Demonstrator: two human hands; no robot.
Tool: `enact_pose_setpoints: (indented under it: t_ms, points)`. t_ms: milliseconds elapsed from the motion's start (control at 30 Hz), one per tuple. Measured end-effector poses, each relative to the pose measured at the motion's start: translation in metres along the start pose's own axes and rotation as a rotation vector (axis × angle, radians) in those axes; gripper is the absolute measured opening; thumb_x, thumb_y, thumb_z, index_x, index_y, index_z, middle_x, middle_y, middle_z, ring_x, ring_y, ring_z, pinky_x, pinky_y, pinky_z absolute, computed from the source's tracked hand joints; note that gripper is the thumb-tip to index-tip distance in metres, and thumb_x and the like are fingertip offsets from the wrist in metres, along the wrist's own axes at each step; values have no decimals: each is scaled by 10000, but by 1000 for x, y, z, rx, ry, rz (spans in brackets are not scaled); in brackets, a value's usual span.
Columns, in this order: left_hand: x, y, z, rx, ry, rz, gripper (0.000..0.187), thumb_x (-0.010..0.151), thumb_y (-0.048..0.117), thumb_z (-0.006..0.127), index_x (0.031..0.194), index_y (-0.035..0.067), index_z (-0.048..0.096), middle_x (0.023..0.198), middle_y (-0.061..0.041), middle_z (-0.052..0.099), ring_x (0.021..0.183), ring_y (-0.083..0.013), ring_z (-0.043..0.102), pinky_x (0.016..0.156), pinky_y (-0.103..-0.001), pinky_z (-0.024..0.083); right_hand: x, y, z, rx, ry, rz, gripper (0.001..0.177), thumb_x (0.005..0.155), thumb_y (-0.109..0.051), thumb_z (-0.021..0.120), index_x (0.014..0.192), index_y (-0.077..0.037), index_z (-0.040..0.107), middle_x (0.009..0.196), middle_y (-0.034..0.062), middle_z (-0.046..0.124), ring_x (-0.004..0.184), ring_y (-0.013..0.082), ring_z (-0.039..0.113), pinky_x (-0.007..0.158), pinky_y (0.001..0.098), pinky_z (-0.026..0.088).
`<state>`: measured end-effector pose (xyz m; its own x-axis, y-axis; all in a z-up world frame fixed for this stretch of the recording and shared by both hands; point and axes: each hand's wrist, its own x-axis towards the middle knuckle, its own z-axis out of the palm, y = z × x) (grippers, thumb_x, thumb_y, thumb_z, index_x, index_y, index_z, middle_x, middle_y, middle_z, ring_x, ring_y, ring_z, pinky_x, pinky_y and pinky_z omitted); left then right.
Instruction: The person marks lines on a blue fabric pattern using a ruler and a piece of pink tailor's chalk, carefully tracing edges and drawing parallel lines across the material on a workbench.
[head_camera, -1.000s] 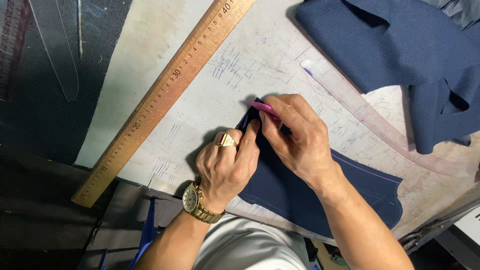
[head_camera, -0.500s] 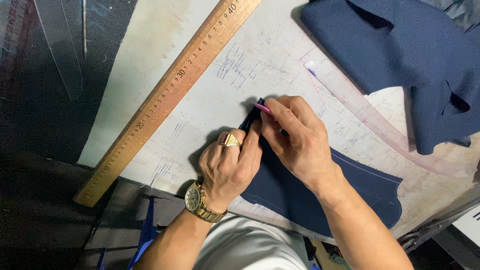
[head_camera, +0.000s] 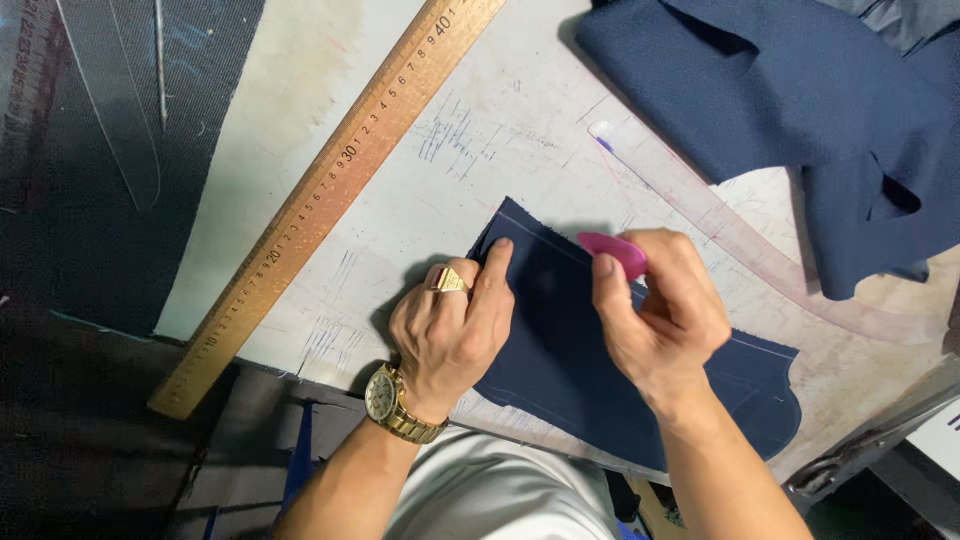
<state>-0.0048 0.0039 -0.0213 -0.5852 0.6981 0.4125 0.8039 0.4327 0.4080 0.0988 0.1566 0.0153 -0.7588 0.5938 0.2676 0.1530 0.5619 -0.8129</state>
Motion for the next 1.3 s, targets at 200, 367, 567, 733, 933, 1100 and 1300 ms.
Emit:
enact_pose_setpoints:
  t_ms: [200, 367, 567, 733, 933, 1100, 1300]
  points:
    - [0, -1, -3, 66, 5, 43, 225, 913, 116, 646, 1068, 134, 809, 767, -8, 564, 590, -150, 527, 518, -253, 471, -68, -1, -39, -63, 63, 126, 43, 899, 80, 728, 908, 115, 705, 773, 219, 660, 645, 344, 617, 604, 411, 527]
    - [-2, 6, 7, 51, -53, 151, 222, 942, 97, 669, 1095, 126, 827, 750, -10, 580, 587, -189, 550, 540, -288, 477, -130, -7, -92, -91, 128, 322, 23, 890, 49, 706, 894, 59, 727, 804, 179, 711, 661, 359, 666, 590, 411, 545]
    - [-31, -4, 7, 153, -132, 145, 202, 1081, -18, 761, 1215, 35, 902, 933, -136, 693, 704, -303, 600, 544, -398, 400, -229, 18, -176, -405, 61, 430, 69, 1014, -85, 601, 1045, -29, 628, 1022, 97, 705, 933, 272, 671, 897, 421, 478]
    - [-35, -2, -8, 73, -238, 45, 333, 1040, -170, 749, 1361, -163, 836, 992, -232, 656, 825, -376, 597, 745, -491, 486, -294, 59, -240, -644, 172, 582, 83, 1011, -134, 638, 1001, -59, 672, 972, 57, 683, 969, 257, 615, 976, 426, 369]
    - [-34, -24, -13, 54, -289, 58, 340, 1077, -154, 658, 1391, -214, 775, 1023, -255, 727, 914, -384, 574, 912, -492, 496, -318, 62, -266, -309, 101, 730, 152, 1001, -162, 631, 1066, -129, 765, 887, -28, 708, 796, 159, 607, 854, 321, 448]
    - [-31, -28, -13, 26, -296, 32, 329, 1077, -164, 640, 1372, -260, 750, 1104, -329, 674, 991, -400, 591, 911, -467, 501, -326, 55, -270, -136, -3, 792, 149, 972, -150, 624, 1031, -136, 760, 801, -46, 650, 791, 139, 606, 798, 297, 482]
    - [-26, -40, -16, 50, -287, 61, 330, 1092, -148, 597, 1364, -245, 757, 1120, -335, 718, 1016, -420, 629, 940, -483, 505, -328, 56, -274, 1, -23, 758, 171, 977, -160, 613, 1065, -129, 757, 843, -22, 682, 795, 153, 619, 769, 291, 504]
